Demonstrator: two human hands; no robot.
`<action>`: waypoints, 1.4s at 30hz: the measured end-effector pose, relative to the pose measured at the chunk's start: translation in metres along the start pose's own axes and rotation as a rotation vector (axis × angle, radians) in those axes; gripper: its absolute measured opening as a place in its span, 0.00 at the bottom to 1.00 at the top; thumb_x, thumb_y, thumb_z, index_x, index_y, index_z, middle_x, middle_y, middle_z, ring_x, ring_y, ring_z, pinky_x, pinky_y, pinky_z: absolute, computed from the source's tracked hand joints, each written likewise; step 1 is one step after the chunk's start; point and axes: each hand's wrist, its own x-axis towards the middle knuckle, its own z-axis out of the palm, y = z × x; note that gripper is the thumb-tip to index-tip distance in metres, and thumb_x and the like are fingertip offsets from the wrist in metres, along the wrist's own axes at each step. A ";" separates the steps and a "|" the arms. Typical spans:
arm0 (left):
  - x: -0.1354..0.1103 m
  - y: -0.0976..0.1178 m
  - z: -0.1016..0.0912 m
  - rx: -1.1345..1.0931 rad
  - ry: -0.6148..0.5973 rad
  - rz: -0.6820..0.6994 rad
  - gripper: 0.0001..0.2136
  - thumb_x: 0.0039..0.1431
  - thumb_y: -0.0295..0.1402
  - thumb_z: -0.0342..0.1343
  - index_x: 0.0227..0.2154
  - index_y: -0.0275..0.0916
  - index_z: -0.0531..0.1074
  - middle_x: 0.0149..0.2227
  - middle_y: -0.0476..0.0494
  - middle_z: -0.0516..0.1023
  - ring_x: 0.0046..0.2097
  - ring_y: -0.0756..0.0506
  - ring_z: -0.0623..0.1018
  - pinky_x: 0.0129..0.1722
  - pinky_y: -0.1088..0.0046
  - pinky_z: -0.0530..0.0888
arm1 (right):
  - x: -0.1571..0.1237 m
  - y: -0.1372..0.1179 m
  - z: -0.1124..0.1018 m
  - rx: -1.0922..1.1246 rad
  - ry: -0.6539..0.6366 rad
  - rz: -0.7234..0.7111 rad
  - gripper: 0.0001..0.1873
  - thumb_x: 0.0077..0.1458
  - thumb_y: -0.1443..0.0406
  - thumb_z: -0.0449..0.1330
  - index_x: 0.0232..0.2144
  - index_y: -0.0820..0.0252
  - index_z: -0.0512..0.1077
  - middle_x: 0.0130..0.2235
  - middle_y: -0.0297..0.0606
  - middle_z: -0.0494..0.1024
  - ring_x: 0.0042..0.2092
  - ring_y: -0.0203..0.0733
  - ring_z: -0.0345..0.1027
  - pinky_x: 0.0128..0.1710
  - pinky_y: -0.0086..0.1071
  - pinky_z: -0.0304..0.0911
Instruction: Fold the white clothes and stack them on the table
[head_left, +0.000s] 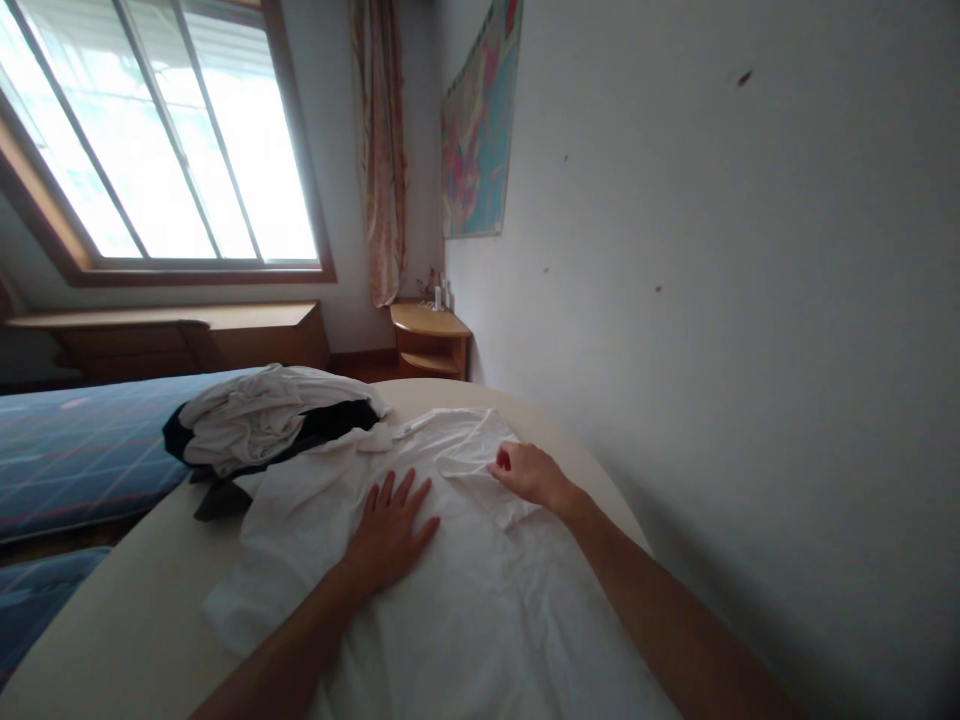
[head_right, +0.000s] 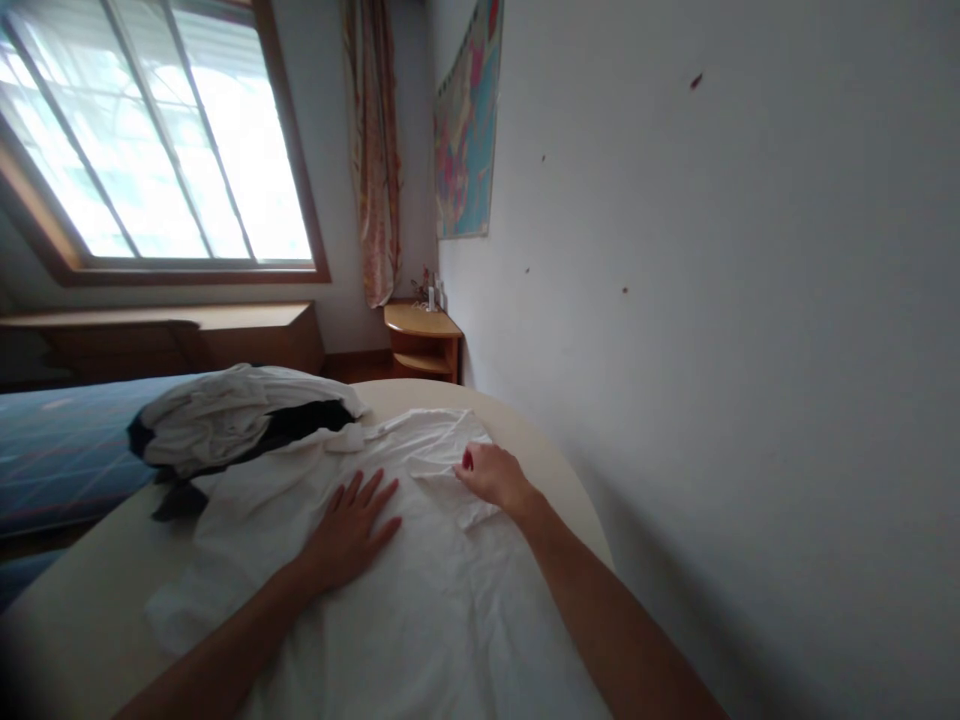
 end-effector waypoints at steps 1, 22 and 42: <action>0.000 0.000 0.001 0.001 0.004 0.002 0.29 0.67 0.51 0.42 0.68 0.47 0.56 0.71 0.43 0.50 0.71 0.31 0.47 0.67 0.47 0.50 | -0.010 0.002 -0.003 0.006 -0.079 -0.055 0.15 0.58 0.54 0.60 0.35 0.59 0.76 0.37 0.41 0.80 0.37 0.42 0.72 0.36 0.30 0.61; 0.000 0.001 0.002 0.018 0.010 -0.005 0.30 0.67 0.51 0.42 0.68 0.47 0.56 0.71 0.43 0.50 0.71 0.31 0.48 0.67 0.47 0.50 | -0.054 0.022 0.010 0.073 -0.076 -0.427 0.12 0.61 0.57 0.59 0.33 0.59 0.76 0.35 0.38 0.78 0.37 0.40 0.70 0.39 0.30 0.61; -0.002 0.006 -0.010 -0.047 0.069 0.150 0.29 0.64 0.37 0.47 0.68 0.47 0.54 0.73 0.45 0.44 0.72 0.33 0.42 0.68 0.47 0.46 | 0.077 -0.006 0.028 -0.225 0.055 -0.108 0.23 0.66 0.73 0.45 0.54 0.54 0.72 0.58 0.41 0.73 0.57 0.44 0.67 0.55 0.36 0.59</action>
